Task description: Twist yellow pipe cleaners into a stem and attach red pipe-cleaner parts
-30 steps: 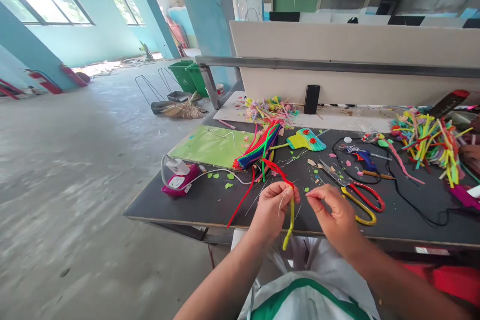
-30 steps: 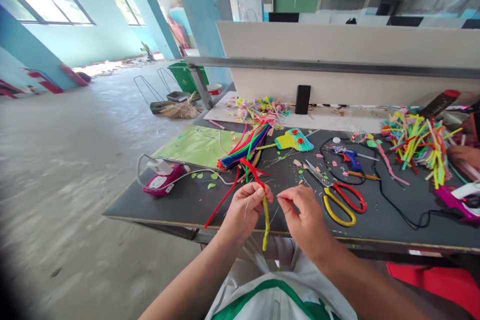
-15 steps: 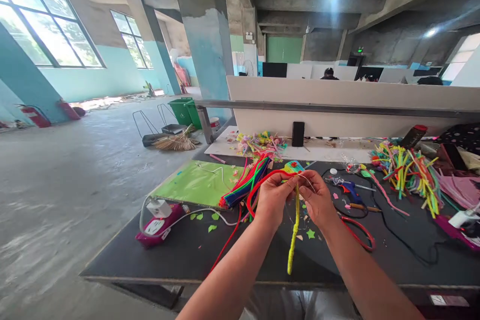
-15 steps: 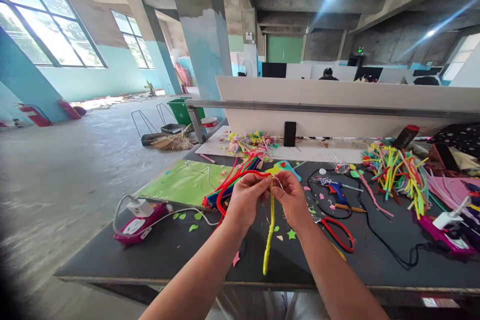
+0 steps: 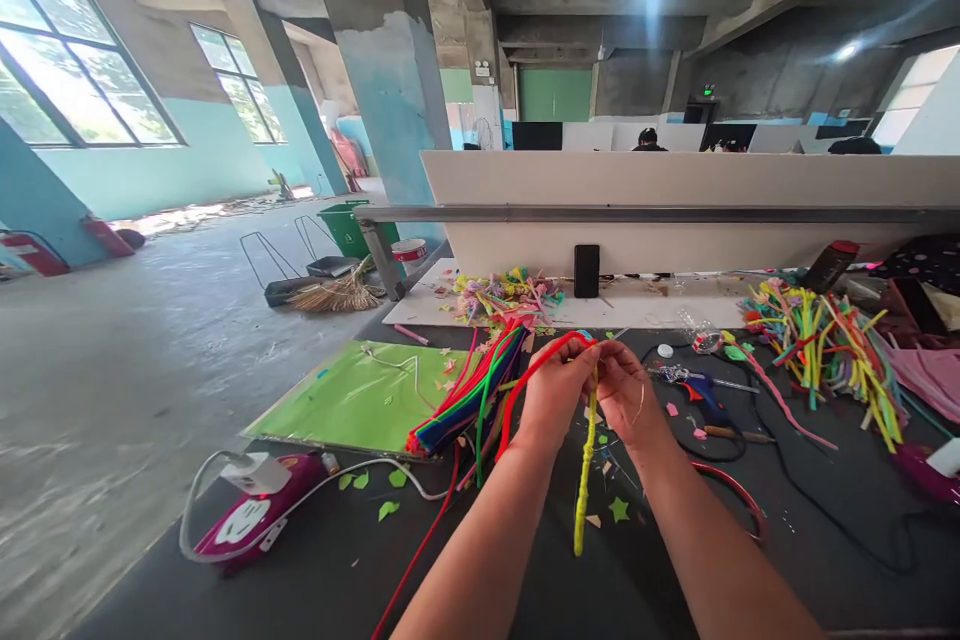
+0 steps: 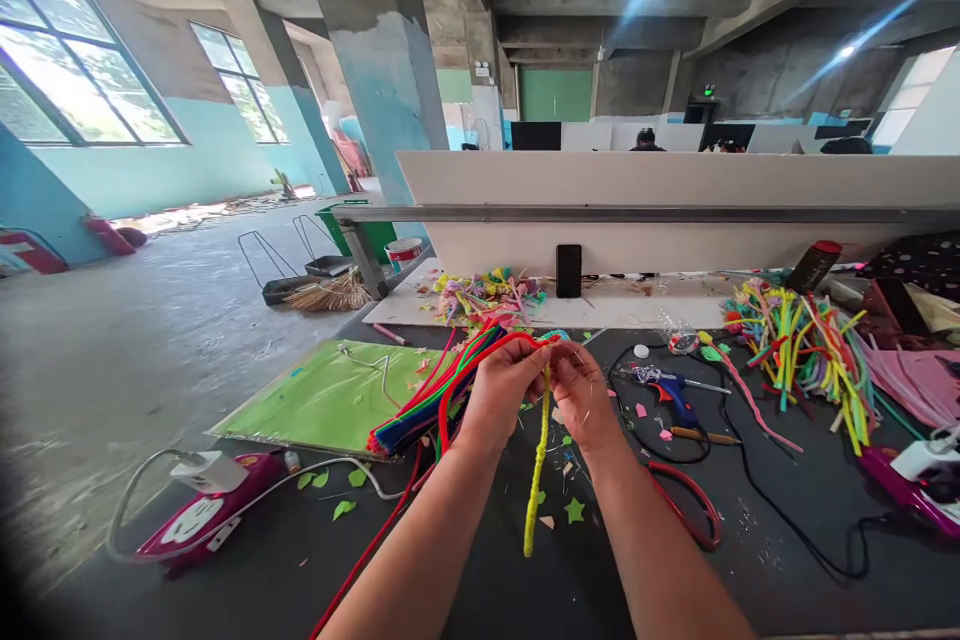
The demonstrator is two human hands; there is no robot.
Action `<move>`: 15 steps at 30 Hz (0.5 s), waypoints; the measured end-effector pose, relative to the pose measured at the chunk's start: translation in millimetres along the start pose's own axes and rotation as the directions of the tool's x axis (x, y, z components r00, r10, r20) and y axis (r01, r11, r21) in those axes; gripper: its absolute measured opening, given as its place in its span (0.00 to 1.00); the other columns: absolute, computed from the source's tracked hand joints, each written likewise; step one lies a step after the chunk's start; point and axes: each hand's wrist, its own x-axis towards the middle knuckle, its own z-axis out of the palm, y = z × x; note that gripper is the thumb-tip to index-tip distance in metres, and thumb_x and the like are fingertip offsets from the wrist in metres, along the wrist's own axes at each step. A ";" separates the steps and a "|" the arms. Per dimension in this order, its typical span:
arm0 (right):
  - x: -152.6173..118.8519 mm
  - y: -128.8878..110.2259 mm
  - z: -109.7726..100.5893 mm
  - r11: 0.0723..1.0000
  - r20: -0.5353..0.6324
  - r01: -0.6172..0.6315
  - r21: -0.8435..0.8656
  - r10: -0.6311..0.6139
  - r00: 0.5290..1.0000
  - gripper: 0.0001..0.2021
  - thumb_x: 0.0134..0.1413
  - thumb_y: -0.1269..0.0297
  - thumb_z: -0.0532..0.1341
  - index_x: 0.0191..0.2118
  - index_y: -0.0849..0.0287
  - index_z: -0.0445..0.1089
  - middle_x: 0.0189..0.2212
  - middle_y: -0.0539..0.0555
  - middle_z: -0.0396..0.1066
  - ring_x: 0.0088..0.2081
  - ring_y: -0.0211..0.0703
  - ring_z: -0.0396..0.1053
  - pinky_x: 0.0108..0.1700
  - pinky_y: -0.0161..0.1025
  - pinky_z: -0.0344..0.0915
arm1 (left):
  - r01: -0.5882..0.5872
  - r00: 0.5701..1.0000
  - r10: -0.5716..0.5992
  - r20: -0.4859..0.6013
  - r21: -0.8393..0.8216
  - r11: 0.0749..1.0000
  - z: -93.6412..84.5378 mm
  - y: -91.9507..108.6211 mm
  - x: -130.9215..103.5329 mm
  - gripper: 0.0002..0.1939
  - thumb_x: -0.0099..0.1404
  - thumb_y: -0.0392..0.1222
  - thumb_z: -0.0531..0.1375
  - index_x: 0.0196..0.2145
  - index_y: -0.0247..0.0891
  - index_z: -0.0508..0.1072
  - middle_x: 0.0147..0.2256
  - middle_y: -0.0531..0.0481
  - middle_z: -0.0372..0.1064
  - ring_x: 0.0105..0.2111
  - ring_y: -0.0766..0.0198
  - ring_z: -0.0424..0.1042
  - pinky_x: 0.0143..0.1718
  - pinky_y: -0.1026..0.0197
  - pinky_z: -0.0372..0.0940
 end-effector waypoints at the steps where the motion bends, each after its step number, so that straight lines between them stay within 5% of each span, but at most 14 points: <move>1: -2.1 2.8 -1.8 1.000 -0.003 -0.008 0.003 0.008 1.000 0.12 0.41 0.63 0.71 0.36 0.54 0.74 0.34 0.49 0.73 0.35 0.37 0.69 0.37 0.35 0.66 | 0.007 1.000 -0.007 0.001 -0.008 1.000 1.2 -4.3 -1.4 0.14 0.56 0.48 0.62 0.23 0.35 0.65 0.14 0.58 0.59 0.14 0.74 0.56 0.15 0.70 0.52; 8: -12.4 1.3 -12.3 0.990 0.026 -0.135 0.027 0.135 0.991 0.10 0.45 0.64 0.69 0.35 0.56 0.74 0.30 0.49 0.72 0.31 0.35 0.68 0.35 0.34 0.65 | 0.146 0.986 -0.117 0.119 -0.274 0.951 -14.4 -13.9 -9.5 0.14 0.55 0.46 0.65 0.24 0.33 0.66 0.16 0.56 0.60 0.13 0.75 0.57 0.13 0.71 0.50; 15: -10.8 -7.2 -12.6 0.986 0.051 -0.146 0.079 0.143 0.988 0.06 0.50 0.63 0.66 0.34 0.57 0.72 0.26 0.48 0.66 0.28 0.34 0.62 0.33 0.34 0.62 | 0.402 0.888 -0.098 0.449 -0.654 0.641 -40.0 -14.8 -3.4 0.18 0.46 0.39 0.70 0.27 0.34 0.63 0.22 0.60 0.52 0.12 0.83 0.45 0.09 0.76 0.40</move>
